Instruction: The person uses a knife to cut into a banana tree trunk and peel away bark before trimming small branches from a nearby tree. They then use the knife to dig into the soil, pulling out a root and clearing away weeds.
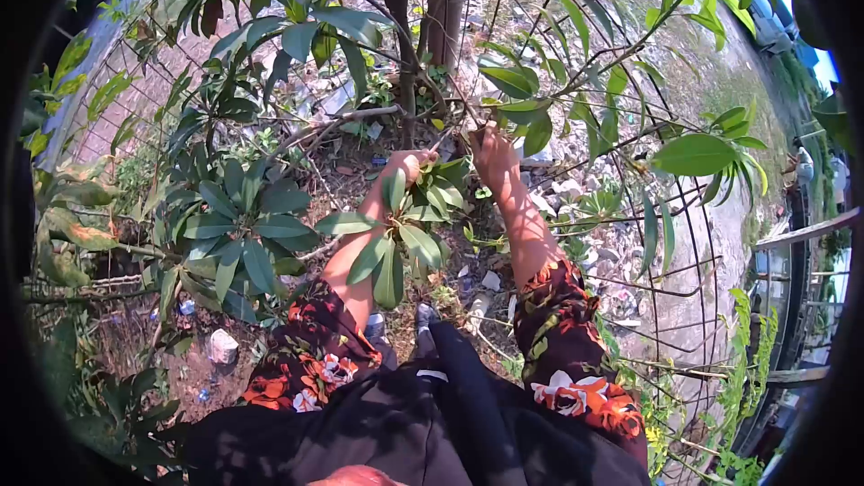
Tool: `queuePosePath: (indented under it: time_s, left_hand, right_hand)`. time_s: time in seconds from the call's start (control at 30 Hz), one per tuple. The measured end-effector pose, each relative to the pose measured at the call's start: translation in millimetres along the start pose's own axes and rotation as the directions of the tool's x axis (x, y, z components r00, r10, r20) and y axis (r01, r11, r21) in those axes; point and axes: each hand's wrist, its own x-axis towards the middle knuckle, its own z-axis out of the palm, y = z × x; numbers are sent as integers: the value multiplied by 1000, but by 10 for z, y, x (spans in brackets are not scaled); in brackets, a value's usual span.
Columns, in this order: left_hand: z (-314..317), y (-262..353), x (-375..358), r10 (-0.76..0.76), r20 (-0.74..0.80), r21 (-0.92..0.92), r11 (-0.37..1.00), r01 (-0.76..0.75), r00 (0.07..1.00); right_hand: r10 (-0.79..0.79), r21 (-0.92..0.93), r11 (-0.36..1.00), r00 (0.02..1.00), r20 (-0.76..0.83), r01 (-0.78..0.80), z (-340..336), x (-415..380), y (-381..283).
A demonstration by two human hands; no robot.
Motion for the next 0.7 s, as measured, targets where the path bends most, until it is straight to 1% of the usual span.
queuePosePath:
  time_s: [0.03,0.07,0.1,0.13,0.17,0.2,0.23,0.27,0.3,0.33,0.37,0.4,0.43,0.47,0.5,0.53,0.57,0.6,0.67,0.7]
  left_hand:
    - [-134,-205,225,-84,29,-110,990,87,996]
    - [-183,-227,-26,251,183,-352,920,-175,951]
    - [-152,-235,-192,215,187,-348,927,-140,958]
    - [-166,-193,-254,93,185,-226,973,-50,978]
    - [-121,81,-278,18,161,-112,994,0,987]
    - [-75,197,-408,167,277,-401,915,-45,946]
    - [-149,222,-383,64,367,-390,916,91,928]
    - [-201,325,-375,-33,457,-362,906,220,889]
    - [-191,357,-418,-25,453,-357,911,207,891]
    - [-103,473,-621,36,253,-215,977,20,967]
    - [-43,496,-746,129,55,-39,991,-127,990]
    - [-344,64,-450,433,185,143,876,-460,882]
    - [-658,-378,2,305,261,-141,951,-276,916]
    - [-799,-473,365,222,362,-398,915,-65,905]
    - [-610,-255,121,147,284,-389,921,-26,947]
    - [-479,-169,-86,91,257,-365,931,10,962]
    - [-413,-104,-168,80,251,-362,932,17,965]
    - [-368,-72,-194,84,251,-375,927,17,964]
    - [-311,-46,-283,70,262,-374,927,35,963]
    - [-262,0,-245,70,260,-361,932,29,963]
  right_hand:
    - [39,-16,999,998,52,-38,-79,89,-63]
    - [-44,49,998,996,78,40,-121,208,-130]
    - [100,321,937,985,138,-139,-423,324,-478]
    - [218,559,773,953,210,-300,-763,568,-824]
    - [254,564,776,958,130,-282,-893,660,-969]
    - [125,500,866,979,-162,-28,-968,722,-1067]
    - [209,642,757,976,-63,-121,-1011,681,-1070]
    - [274,756,621,961,40,-208,-1037,651,-1058]
    - [273,773,632,949,-157,-54,-923,572,-1004]
    - [278,667,745,924,-263,-35,-596,414,-790]
    - [225,441,872,974,17,-210,-273,304,-554]
    - [247,141,943,919,308,-301,-104,217,-420]
    - [432,159,820,778,456,-549,-151,276,-463]
    - [269,121,930,866,422,-348,-58,309,-403]
    - [319,70,927,873,370,-369,-128,459,-451]
    - [399,17,903,851,342,-430,-293,431,-626]
    - [352,411,830,926,137,-376,-565,480,-819]
    - [331,517,808,943,-2,-283,-874,565,-1021]
    - [369,531,811,919,-137,-247,-905,512,-1060]
    - [374,604,778,900,-226,-171,-722,403,-1008]
